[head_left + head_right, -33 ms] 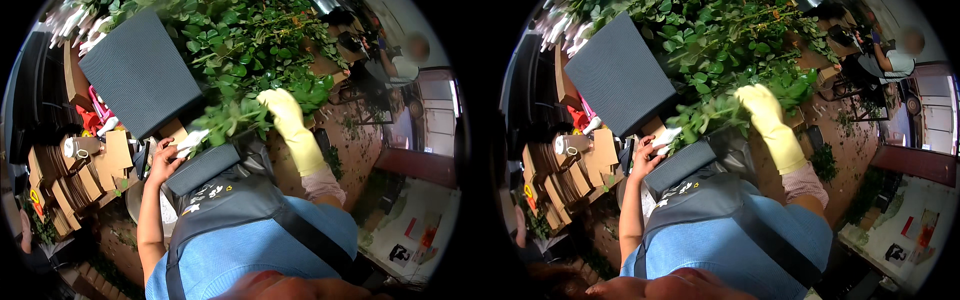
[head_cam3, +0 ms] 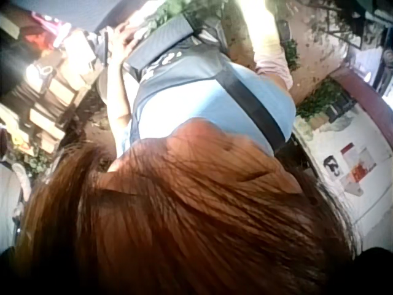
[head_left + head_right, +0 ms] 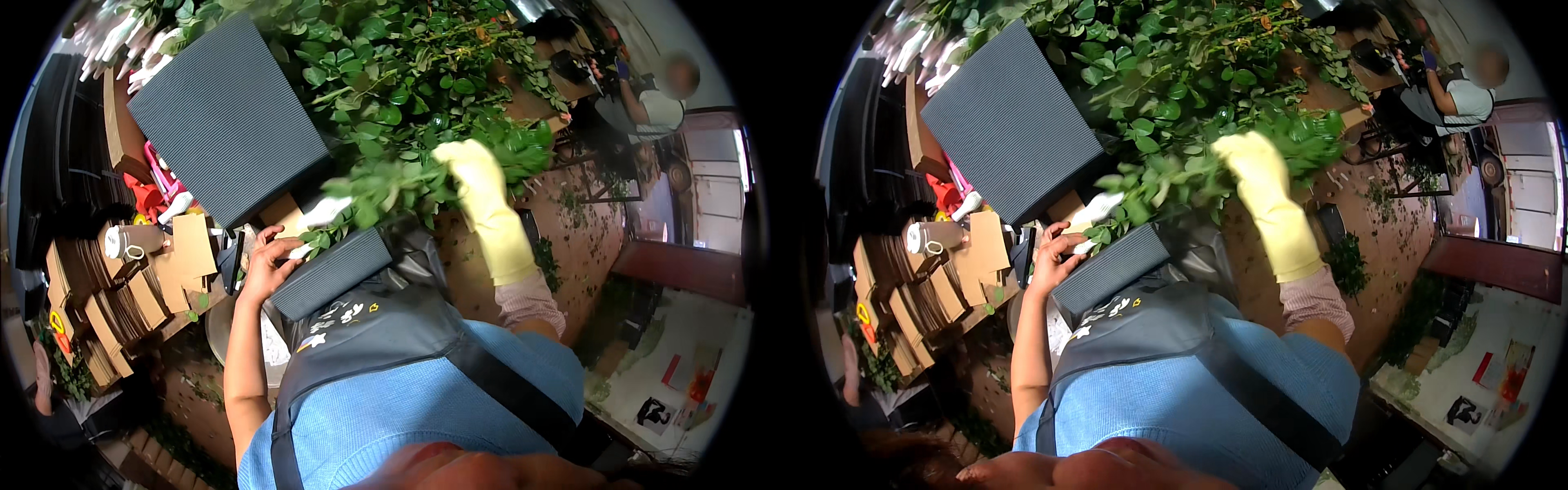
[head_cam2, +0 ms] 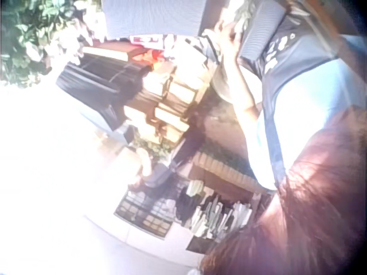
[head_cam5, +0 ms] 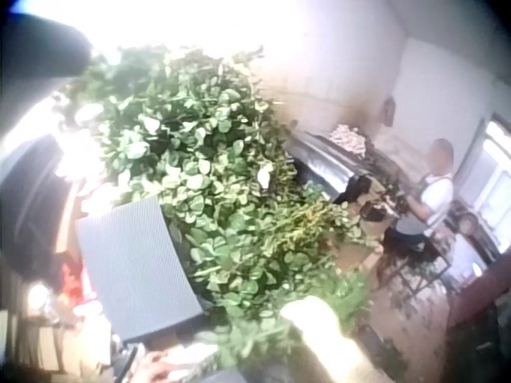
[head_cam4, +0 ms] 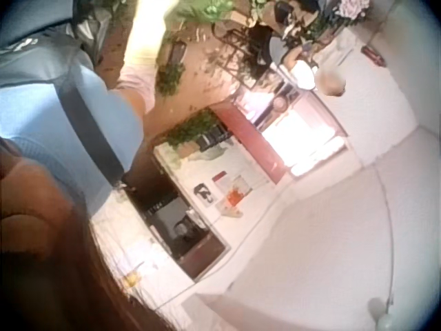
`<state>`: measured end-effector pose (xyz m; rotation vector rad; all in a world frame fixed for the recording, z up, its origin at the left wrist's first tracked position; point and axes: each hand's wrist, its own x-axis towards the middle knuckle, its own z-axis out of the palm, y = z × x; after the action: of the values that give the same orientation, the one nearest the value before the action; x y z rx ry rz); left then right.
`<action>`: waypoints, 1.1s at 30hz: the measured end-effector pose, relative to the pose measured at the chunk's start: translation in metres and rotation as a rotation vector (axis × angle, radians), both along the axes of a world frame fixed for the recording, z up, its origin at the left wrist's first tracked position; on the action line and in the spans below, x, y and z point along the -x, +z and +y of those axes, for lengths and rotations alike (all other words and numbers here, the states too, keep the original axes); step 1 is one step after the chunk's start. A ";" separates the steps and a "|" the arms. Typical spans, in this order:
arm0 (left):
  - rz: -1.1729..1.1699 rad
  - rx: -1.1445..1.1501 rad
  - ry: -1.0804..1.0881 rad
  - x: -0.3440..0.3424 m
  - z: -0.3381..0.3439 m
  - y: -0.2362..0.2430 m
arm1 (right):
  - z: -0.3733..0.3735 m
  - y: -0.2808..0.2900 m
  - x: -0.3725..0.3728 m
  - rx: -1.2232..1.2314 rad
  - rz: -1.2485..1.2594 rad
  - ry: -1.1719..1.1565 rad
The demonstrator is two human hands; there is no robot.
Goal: The person arranges white flowers and green leaves into a black rectangular tray, using shears to trim stems and cardboard pieces to separate sections. They then secure the arrangement with yellow tape.
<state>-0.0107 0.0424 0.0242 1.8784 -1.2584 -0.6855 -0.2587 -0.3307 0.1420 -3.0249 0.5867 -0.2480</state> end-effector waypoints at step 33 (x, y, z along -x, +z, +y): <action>0.202 0.047 0.162 0.017 -0.001 0.001 | -0.028 -0.050 -0.059 -1.049 0.603 0.255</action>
<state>-0.0278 0.0418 0.0248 1.8010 -0.9753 -0.7317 -0.2002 -0.3583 0.0915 -2.0456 0.2079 0.7573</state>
